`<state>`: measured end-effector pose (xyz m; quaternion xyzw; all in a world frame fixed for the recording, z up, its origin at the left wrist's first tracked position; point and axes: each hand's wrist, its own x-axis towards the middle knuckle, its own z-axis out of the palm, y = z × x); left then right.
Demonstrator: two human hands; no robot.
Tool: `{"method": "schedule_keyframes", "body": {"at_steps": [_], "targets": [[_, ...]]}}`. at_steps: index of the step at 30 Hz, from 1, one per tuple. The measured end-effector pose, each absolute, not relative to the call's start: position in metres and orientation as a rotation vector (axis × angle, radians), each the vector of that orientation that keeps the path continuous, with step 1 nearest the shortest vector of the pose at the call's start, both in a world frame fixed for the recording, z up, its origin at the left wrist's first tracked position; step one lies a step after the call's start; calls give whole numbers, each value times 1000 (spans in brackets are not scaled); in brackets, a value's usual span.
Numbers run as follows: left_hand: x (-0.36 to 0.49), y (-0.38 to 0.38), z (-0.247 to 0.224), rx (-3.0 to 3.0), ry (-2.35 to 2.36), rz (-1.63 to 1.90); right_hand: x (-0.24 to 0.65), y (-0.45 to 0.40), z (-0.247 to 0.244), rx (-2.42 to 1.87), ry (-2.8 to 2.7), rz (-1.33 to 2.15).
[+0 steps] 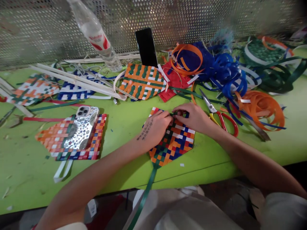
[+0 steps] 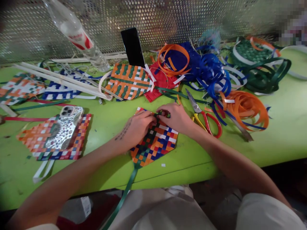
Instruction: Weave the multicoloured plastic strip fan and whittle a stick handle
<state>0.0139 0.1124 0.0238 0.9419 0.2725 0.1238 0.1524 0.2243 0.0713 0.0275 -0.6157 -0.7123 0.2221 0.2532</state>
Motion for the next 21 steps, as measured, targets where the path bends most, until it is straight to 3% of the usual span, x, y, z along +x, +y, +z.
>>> {"method": "schedule_keyframes", "body": {"at_steps": [21], "targets": [[16,118,27,2622,803,245,222,68,27,-1668,-1930,575]]}}
